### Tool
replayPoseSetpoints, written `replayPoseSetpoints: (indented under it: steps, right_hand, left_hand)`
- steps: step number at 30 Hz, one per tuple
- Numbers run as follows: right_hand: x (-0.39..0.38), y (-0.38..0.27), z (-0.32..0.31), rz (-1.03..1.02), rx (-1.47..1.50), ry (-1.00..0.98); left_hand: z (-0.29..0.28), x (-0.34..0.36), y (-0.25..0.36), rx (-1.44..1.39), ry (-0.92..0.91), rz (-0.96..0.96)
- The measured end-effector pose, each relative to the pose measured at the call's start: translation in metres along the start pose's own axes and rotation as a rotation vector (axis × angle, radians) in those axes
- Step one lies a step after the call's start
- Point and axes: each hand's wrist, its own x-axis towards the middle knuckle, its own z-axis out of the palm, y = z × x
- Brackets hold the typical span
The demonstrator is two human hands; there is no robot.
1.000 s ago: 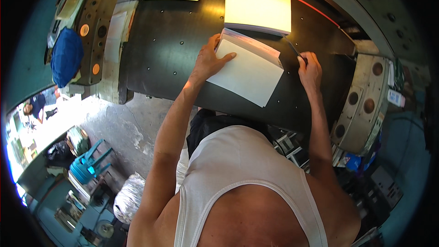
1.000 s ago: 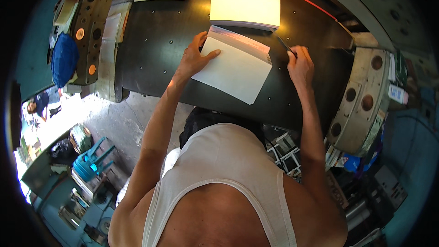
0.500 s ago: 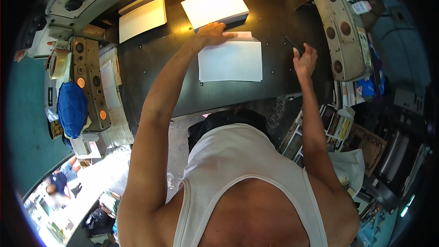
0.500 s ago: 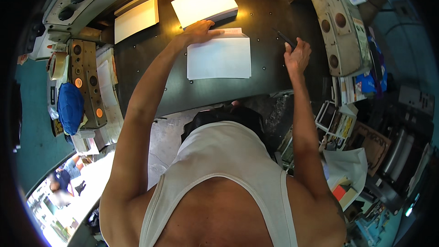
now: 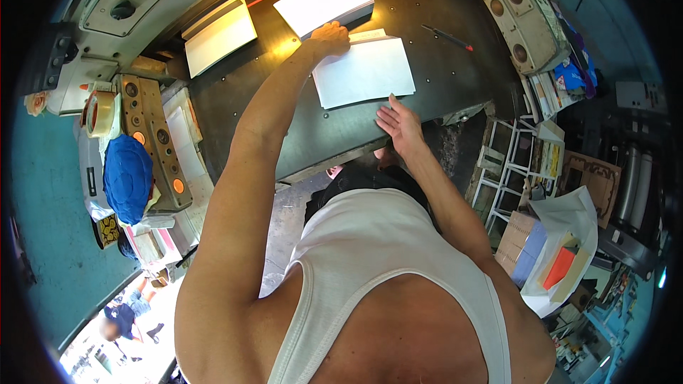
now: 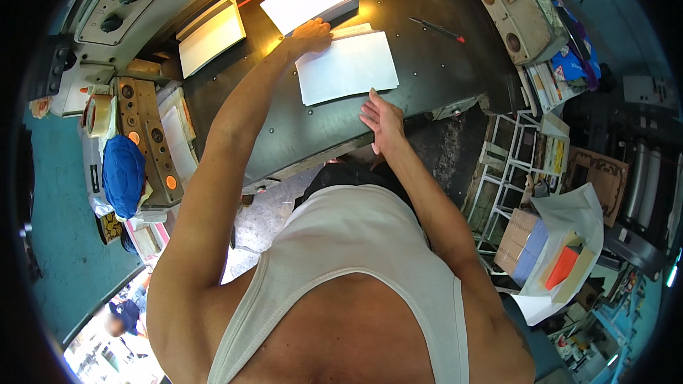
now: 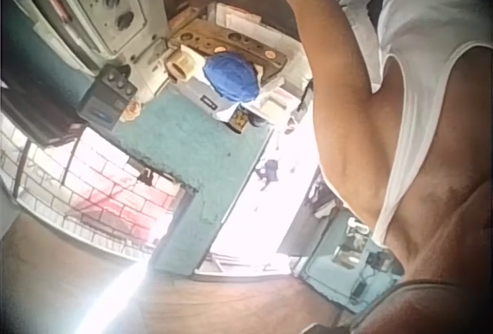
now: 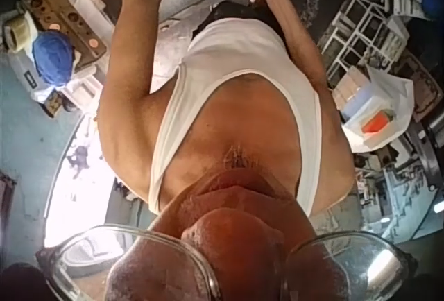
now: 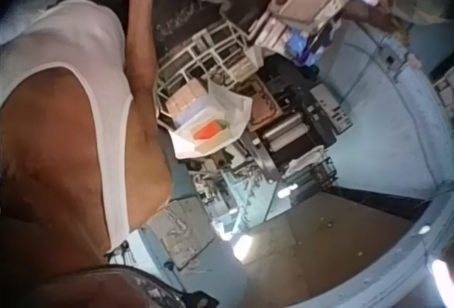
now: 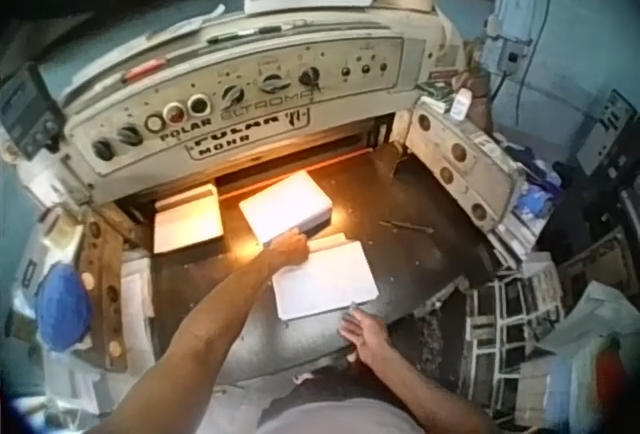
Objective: Using a large industrial paper cutter to trim stacks of paper.
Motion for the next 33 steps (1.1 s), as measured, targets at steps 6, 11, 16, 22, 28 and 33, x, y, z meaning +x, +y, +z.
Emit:
replayPoseSetpoints:
  steps: [6, 11, 16, 22, 28, 33]
  right_hand:
    - [0.023, -0.01, 0.014, -0.027, 0.003, 0.064]
    - [0.035, -0.013, 0.018, -0.093, -0.052, 0.117]
    - [0.04, -0.021, 0.012, -0.078, -0.083, 0.107]
    - [0.039, -0.019, 0.015, -0.062, -0.001, 0.1]
    - [0.024, -0.004, 0.014, -0.047, -0.003, 0.04]
    - [0.016, -0.01, 0.006, -0.228, -0.225, 0.066]
  left_hand:
    - [-0.006, -0.002, 0.0, -0.086, -0.014, -0.026]
    - [-0.011, -0.007, -0.002, -0.087, 0.0, -0.035]
    - [-0.013, -0.009, -0.011, -0.346, -0.154, -0.109]
    - [-0.005, -0.004, -0.012, -0.212, -0.039, -0.043]
    - [-0.001, -0.011, -0.012, -0.146, 0.048, -0.027]
    - [0.005, -0.028, -0.021, -0.173, 0.083, -0.101]
